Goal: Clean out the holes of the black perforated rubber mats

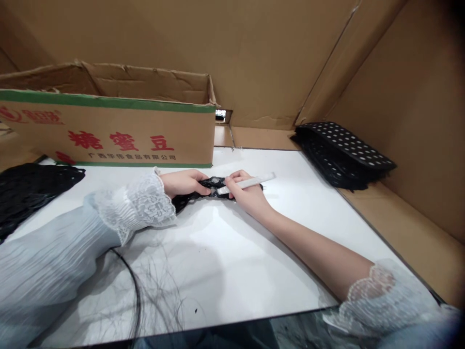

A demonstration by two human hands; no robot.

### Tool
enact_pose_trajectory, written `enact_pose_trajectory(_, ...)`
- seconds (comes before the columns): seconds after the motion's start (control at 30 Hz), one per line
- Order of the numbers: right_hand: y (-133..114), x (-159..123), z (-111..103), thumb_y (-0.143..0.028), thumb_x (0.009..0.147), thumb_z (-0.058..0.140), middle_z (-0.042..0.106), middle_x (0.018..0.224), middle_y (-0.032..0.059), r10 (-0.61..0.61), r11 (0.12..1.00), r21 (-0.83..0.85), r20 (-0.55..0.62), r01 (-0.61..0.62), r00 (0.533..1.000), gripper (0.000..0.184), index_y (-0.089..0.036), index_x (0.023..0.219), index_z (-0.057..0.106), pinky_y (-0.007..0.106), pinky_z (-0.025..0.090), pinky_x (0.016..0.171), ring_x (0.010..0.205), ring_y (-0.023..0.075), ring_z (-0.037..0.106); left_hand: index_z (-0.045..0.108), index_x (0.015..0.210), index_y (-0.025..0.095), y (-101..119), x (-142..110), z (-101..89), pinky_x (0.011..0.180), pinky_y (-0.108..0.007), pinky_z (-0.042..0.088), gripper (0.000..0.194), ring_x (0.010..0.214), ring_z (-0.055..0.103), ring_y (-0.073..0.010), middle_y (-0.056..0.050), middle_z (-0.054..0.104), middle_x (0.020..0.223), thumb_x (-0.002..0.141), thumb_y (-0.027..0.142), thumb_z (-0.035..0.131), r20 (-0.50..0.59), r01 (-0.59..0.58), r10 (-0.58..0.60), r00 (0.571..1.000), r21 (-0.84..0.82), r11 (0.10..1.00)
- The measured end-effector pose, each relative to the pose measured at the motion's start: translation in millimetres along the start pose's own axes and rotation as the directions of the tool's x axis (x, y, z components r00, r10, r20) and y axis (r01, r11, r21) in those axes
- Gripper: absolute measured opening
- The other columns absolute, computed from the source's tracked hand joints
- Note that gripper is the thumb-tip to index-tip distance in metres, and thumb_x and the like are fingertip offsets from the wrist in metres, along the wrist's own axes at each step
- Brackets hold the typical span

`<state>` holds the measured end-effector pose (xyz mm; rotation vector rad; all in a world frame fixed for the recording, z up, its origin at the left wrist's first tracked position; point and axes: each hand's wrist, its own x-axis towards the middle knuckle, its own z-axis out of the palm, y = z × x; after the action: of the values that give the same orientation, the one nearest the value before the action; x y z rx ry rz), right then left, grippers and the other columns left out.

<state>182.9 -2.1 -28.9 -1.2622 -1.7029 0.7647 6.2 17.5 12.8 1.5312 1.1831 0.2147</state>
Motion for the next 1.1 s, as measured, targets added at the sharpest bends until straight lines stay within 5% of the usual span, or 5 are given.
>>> enact_pose_trajectory(0.37, 1, -2, 4, -0.043, 0.078, 0.039, 0.052, 0.071, 0.0005, -0.037, 0.999, -0.001, -0.013, 0.037, 0.999, 0.033, -0.019, 0.058, 0.05, 0.026, 0.039, 0.067, 0.071, 0.0126, 0.051, 0.056, 0.077, 0.015, 2, -2, 2.3, 0.054, -0.022, 0.036, 0.022, 0.06, 0.05, -0.0134, -0.002, 0.058, 0.072, 0.061, 0.031, 0.058, -0.031, 0.004, -0.002, 1.0, 0.038, 0.999)
enact_pose_trajectory(0.73, -2, -6, 12, -0.035, 0.082, 0.038, 0.043, 0.078, 0.0033, -0.222, 0.922, -0.313, 0.056, 0.228, 0.973, 0.04, -0.017, 0.05, 0.051, 0.032, 0.03, 0.075, 0.082, 0.0153, 0.042, 0.056, 0.063, 0.014, 6, -7, 15.5, 0.045, -0.023, 0.028, 0.022, 0.046, 0.042, -0.0118, -0.002, 0.053, 0.057, 0.069, 0.033, 0.046, -0.239, 0.061, 0.043, 0.97, 0.411, 0.909)
enact_pose_trajectory(1.1, -4, -7, 19, -0.033, 0.082, 0.037, 0.044, 0.079, 0.0048, -0.205, 0.897, -0.391, 0.049, 0.208, 0.978, 0.036, -0.018, 0.052, 0.047, 0.033, 0.03, 0.073, 0.08, 0.017, 0.04, 0.056, 0.067, 0.015, 7, -6, 22.3, 0.055, -0.024, 0.031, 0.012, 0.062, 0.051, -0.0177, -0.006, 0.06, 0.068, 0.065, 0.024, 0.049, -0.246, 0.01, 0.158, 0.956, 0.569, 0.822)
